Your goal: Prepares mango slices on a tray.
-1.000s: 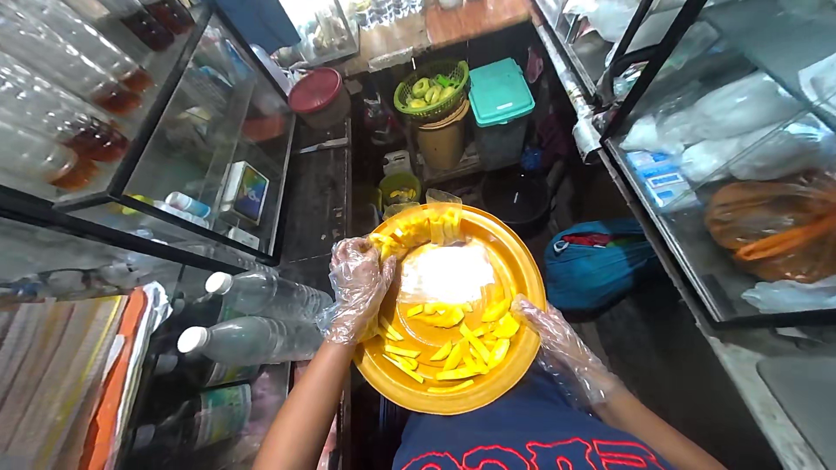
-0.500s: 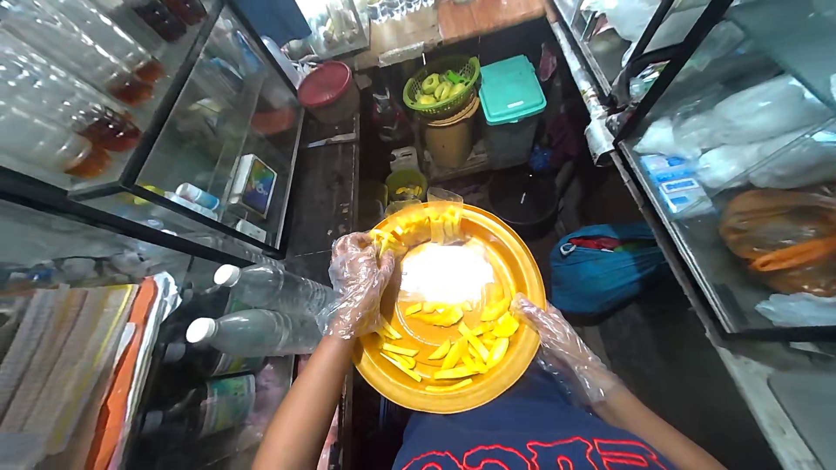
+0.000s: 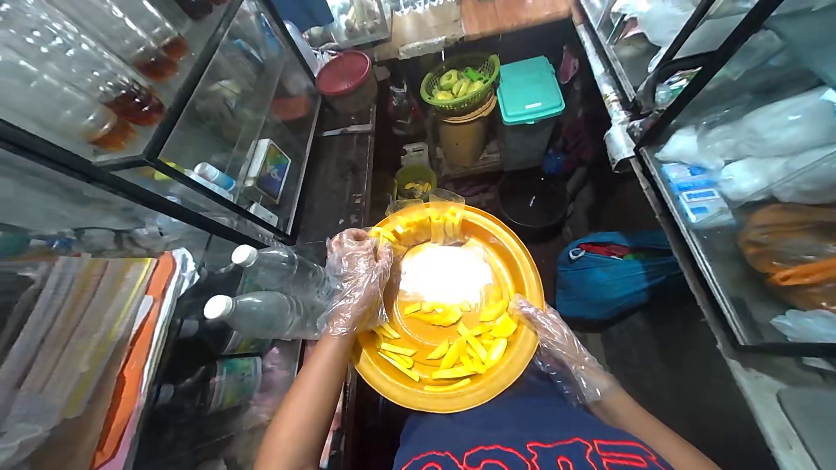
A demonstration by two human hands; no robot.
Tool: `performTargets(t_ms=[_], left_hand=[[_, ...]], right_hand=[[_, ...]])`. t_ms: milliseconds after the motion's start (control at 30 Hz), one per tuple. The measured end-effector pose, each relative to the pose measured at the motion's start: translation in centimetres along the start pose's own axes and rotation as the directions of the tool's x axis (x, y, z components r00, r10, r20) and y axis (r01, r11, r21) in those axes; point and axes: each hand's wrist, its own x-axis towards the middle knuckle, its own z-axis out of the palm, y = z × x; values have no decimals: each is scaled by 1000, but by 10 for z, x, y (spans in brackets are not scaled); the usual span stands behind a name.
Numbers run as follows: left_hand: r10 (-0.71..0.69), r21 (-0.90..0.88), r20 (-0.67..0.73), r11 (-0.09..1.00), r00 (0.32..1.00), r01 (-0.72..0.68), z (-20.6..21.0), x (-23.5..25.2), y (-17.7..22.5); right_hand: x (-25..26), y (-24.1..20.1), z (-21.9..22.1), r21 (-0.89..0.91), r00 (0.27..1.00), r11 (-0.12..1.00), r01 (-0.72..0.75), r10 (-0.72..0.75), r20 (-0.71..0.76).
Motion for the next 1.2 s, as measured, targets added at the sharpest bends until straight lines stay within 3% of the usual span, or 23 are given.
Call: performTargets(t_ms=[133, 333, 500, 600, 700, 867, 1100, 1200], left_hand=[[-17, -59, -40, 998, 999, 14, -9, -8, -13], [-69, -99, 39, 992, 997, 72, -35, -30, -33], [-54, -2, 96, 999, 994, 55, -56, -49, -47], [-57, -64, 97, 996, 994, 63, -53, -57, -66], [1, -155, 37, 988, 999, 4, -53, -91, -83], [16, -156, -32, 988, 999, -21, -64, -148, -99], [-66, -169, -43, 984, 997, 58, -67, -205, -117], [-177, -217, -59, 963, 982, 161, -64, -236, -118]], right_hand=[[-1, 1, 11, 32, 1000, 999, -20, 20, -2], [-3, 1, 23, 17, 997, 997, -77, 77, -17], [1, 13, 24, -13, 999, 999, -43, 43, 7], [-1, 20, 23, -31, 998, 998, -50, 52, 46], [-6, 31, 23, -42, 994, 997, -63, 66, 89], [-16, 45, 29, -131, 983, 990, -52, 74, 169], [-14, 48, 37, -251, 933, 966, -66, 148, 326], [-15, 53, 42, -328, 889, 939, -101, 233, 393]])
